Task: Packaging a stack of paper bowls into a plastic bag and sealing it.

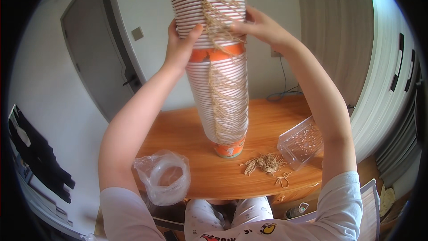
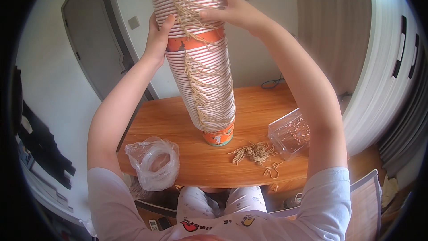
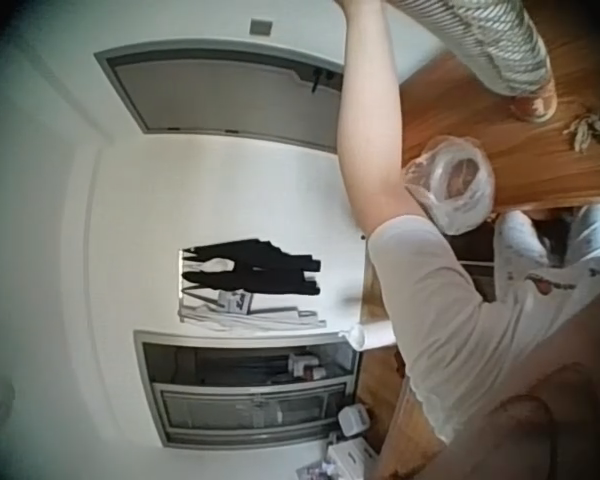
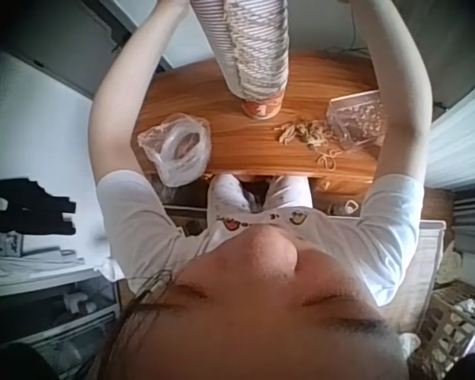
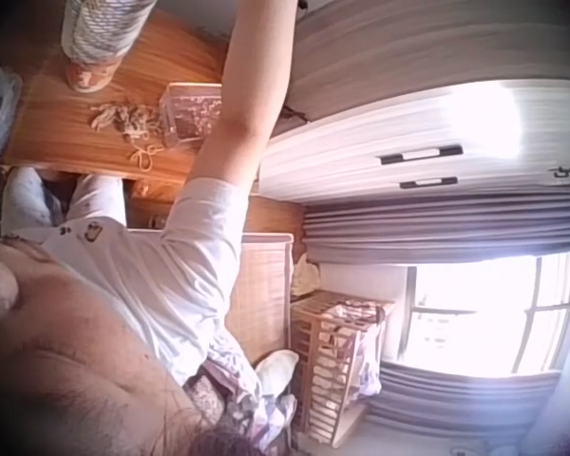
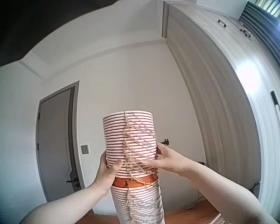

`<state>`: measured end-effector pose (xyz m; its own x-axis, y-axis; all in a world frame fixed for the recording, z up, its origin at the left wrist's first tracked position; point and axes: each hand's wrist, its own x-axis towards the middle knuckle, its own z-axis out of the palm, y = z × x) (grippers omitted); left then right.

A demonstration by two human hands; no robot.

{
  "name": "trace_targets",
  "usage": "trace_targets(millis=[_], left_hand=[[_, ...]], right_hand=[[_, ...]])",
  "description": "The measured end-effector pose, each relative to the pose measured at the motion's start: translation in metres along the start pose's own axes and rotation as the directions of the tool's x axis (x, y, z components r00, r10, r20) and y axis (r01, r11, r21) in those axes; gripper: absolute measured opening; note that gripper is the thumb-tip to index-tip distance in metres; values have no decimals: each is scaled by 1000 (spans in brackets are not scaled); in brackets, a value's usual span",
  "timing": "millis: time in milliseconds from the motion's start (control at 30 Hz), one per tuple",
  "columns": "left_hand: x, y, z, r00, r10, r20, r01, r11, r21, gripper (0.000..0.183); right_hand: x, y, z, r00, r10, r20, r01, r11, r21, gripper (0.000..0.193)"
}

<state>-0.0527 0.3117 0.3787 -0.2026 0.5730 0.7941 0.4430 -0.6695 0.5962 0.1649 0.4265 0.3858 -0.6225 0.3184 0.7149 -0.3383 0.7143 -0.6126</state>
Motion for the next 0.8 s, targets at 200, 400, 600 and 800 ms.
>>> trace_targets(millis=[200,400,600,800], left_hand=[[-1,-3,-1,996,-91,1,91,995,-33,91],[-2,-6,-4,996,-88,0,88,995,-45,91],[-1,-7,-7,994,-104,16,104,993,-49,92],[-4,-12,-15,994,-105,-3,105,994,-14,94]], right_hand=[[-12,26,-3,946,-316,70,323,927,-190,115],[-13,34,-6,939,-338,62,337,868,-364,106],[-11,52,2,884,-464,-60,351,742,-572,100],[-12,61,27,898,-378,-226,226,836,-499,92]])
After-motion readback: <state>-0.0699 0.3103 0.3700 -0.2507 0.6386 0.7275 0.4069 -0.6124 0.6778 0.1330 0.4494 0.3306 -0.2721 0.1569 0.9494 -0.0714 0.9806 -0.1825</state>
